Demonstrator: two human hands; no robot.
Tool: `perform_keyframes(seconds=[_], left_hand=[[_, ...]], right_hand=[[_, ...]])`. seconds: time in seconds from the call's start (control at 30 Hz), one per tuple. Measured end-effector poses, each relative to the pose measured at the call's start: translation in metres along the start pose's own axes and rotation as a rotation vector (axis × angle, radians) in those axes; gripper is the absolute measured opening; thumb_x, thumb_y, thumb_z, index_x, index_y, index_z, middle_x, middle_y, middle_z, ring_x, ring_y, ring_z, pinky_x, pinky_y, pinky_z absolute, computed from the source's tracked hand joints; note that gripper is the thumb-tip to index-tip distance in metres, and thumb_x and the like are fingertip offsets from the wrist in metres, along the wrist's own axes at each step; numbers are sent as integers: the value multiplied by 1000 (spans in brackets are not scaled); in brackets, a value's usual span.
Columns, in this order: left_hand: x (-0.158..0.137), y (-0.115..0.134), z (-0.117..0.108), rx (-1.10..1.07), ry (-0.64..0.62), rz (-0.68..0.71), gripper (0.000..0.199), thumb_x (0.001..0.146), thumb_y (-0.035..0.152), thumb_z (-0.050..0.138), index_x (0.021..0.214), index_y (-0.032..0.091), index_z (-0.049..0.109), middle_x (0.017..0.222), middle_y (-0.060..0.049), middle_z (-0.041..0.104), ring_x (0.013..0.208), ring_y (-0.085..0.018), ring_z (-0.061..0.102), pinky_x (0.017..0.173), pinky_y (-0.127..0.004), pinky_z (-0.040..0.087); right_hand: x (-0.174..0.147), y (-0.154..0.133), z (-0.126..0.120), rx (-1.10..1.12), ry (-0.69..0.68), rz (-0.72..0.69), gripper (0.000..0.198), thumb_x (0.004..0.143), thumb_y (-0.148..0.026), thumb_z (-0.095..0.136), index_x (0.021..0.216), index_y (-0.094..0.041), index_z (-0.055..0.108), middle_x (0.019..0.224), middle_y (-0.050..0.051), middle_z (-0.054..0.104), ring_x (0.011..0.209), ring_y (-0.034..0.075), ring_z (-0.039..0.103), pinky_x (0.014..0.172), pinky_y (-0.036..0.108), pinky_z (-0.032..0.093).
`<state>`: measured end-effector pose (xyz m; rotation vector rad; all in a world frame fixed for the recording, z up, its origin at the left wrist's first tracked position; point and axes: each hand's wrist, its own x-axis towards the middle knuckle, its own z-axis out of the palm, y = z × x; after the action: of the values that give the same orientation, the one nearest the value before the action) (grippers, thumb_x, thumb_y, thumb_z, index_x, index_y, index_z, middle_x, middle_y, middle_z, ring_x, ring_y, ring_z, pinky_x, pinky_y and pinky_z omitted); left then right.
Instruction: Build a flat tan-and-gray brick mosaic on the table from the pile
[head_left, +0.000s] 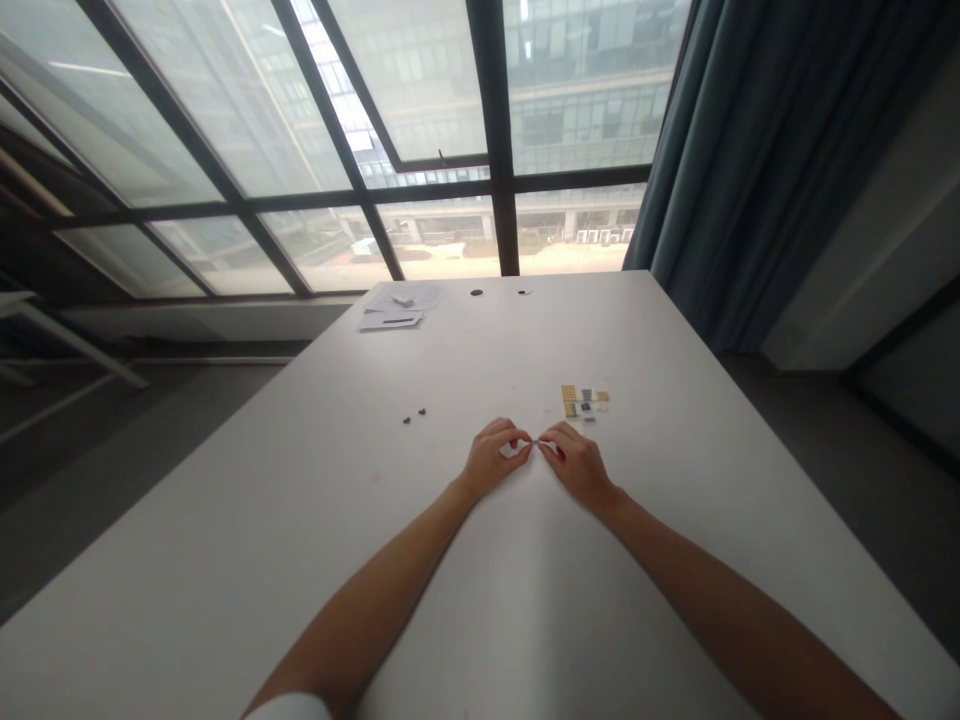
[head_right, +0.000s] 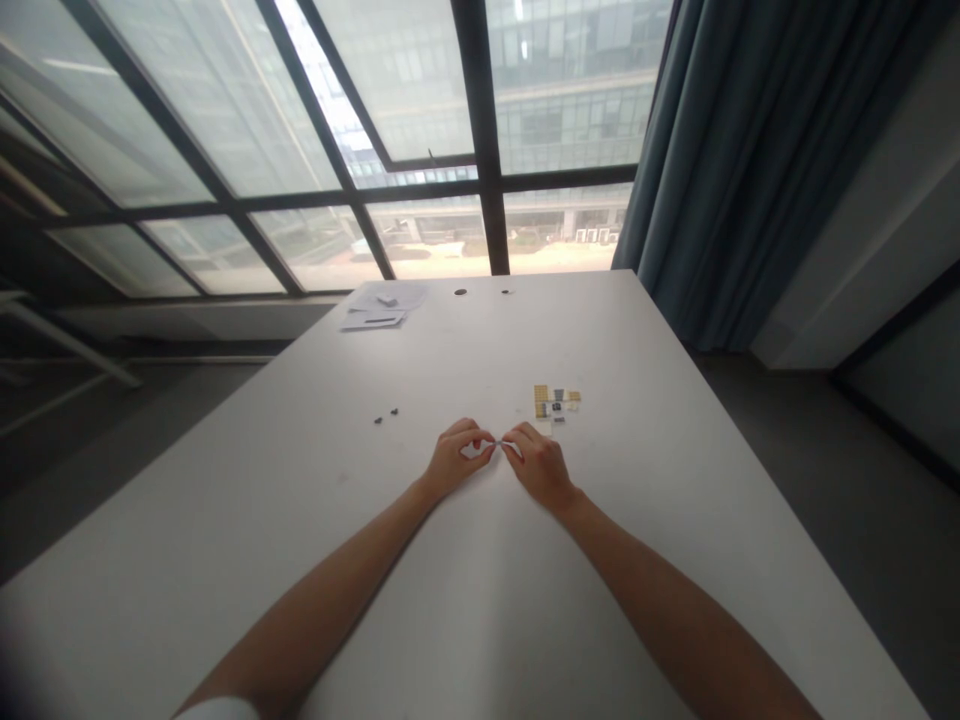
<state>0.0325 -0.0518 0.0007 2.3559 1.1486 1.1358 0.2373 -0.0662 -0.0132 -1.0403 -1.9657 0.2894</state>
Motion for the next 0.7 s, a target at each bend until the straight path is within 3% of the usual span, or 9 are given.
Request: perform_keyframes(seconds=[0.7], left_hand=[[1,0,0,-6,7,-9,8,86,25,68,89,21,73,73,-1,58,76,-14,56,76,-27,46]], right_hand=[[0,2,1,-4,6,-1,12,97,-24,55,95,-22,66,92,5,67,84,18,64,77,27,50]])
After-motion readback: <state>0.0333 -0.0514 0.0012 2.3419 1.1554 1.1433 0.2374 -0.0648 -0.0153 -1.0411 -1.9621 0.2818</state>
